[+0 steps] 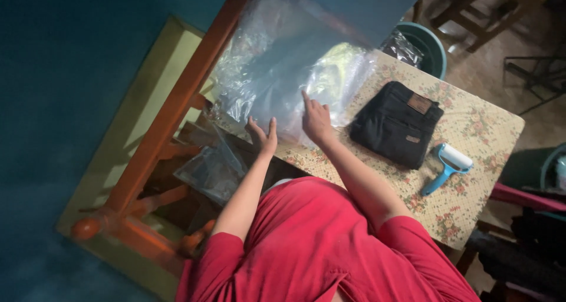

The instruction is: A person lint-rolls a pair of black pants, folds them neatly, and then packs them into a clear plastic bag.

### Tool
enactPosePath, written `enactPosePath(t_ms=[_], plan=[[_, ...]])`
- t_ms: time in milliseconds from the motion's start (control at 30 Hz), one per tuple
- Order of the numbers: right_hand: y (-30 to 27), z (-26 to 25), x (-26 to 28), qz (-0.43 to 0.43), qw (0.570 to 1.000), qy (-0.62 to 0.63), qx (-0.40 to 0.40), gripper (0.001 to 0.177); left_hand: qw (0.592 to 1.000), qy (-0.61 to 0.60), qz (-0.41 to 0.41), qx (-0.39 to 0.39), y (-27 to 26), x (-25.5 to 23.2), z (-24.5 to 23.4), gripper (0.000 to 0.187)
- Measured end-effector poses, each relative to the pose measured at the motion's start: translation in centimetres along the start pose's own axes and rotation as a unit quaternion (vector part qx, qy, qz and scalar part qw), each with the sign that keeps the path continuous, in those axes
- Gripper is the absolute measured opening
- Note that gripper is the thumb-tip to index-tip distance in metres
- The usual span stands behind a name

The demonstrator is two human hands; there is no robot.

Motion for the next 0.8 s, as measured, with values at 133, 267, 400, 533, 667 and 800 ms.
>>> enactPosePath(t_ms=[133, 267, 400, 533, 667, 800], plan=[[-1.7, -3.2, 1.7, -0.049, 0.995, 0.002, -0.091, 0.074, 0.995, -0.094, -0.014, 0.025, 0.4, -0.2, 2.4, 0.080], [-4.6, -7.0, 2.8, -0.121, 0.985, 0.063, -0.103, 0.071, 0.948, -0.281, -0.110, 0.101, -1.2, -4.4, 4.7, 0.075], [-7.9, -10.6, 1.5, -0.092, 0.965, 0.237, -0.064, 0.094, 0.903, -0.359, -0.129, 0.197, -0.9, -4.8, 9.6, 0.047], [-11.7, -14.1, -3.0, 0.015, 0.933, 0.355, -0.054, 0.089, 0.880, -0.389, -0.137, 0.238, -2.3, -7.1, 12.5, 0.028], [-17.6, -13.0, -12.2, 0.190, 0.876, 0.418, -0.145, 0.060, 0.860, -0.350, -0.106, 0.355, -5.5, -11.7, 14.6, 0.026], [-23.2, -7.1, -19.1, 0.400, 0.687, 0.606, -0.045, 0.063, 0.801, -0.366, -0.121, 0.459, -8.9, -17.4, 16.5, 0.022]])
Point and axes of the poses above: each hand's wrist, its own y-axis towards the middle knuckle, its own z-axis out of the palm, x = y × z, the point moved 6 cm from there along y, towards the middle knuckle, and after that the axes turned 6 degrees about x, right-handed, at the moved point
